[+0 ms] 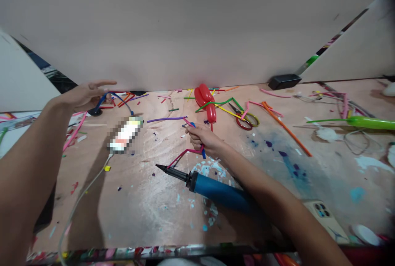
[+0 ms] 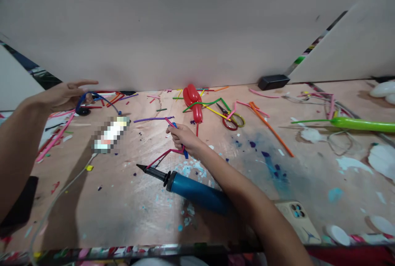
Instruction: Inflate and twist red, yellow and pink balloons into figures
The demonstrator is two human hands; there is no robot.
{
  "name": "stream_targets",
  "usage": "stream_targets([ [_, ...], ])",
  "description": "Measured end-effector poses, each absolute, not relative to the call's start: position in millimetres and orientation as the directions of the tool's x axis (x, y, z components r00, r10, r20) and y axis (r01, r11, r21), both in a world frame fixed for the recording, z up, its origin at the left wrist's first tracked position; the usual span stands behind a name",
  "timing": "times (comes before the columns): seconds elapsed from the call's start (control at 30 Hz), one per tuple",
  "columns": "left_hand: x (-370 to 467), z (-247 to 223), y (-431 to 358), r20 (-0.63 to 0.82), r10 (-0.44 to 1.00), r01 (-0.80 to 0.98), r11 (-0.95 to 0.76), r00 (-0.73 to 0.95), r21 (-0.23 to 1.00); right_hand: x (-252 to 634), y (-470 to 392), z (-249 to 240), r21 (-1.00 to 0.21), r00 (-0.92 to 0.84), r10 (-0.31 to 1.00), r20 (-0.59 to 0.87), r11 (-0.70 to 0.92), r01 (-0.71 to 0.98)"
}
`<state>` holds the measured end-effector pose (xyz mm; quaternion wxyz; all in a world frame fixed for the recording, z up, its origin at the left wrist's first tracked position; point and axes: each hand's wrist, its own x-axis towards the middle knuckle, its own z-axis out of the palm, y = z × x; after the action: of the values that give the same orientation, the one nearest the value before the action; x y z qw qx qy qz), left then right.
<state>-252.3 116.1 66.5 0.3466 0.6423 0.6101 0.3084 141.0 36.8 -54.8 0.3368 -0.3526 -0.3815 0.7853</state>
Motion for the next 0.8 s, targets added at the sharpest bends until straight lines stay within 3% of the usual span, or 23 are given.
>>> stream_targets([
  [0.1, -227, 80, 108, -0.163, 0.954, 0.407, 0.048, 0.253, 0.912, 140, 36, -55, -0.835, -0.538, 0.791, -0.292, -0.485, -0.26],
  [0.3, -146, 94, 87, -0.068, 0.881, 0.298, -0.085, 0.469, 0.951, 141, 25, -44, -0.729, -0.742, 0.654, -0.148, -0.579, -0.365],
  [0.4, -92, 82, 58, -0.055, 0.859, 0.399, -0.178, 0.508, 0.899, 139, 21, -38, -0.659, -0.787, 0.597, -0.154, -0.656, -0.369],
  [0.47, -61, 64, 33, -0.113, 0.808, 0.484, -0.228, 0.579, 0.845, 137, 22, -37, -0.653, -0.726, 0.661, -0.188, -0.636, -0.41],
  [0.6, -31, 20, -9, -0.179, 0.702, 0.563, -0.364, 0.69, 0.742, 138, 31, -40, -0.759, -0.419, 0.894, -0.158, -0.381, -0.527],
  [0.8, -31, -5, -39, -0.32, 0.615, 0.632, -0.396, 0.721, 0.666, 144, 45, -43, -0.826, -0.264, 0.96, -0.09, -0.22, -0.519],
])
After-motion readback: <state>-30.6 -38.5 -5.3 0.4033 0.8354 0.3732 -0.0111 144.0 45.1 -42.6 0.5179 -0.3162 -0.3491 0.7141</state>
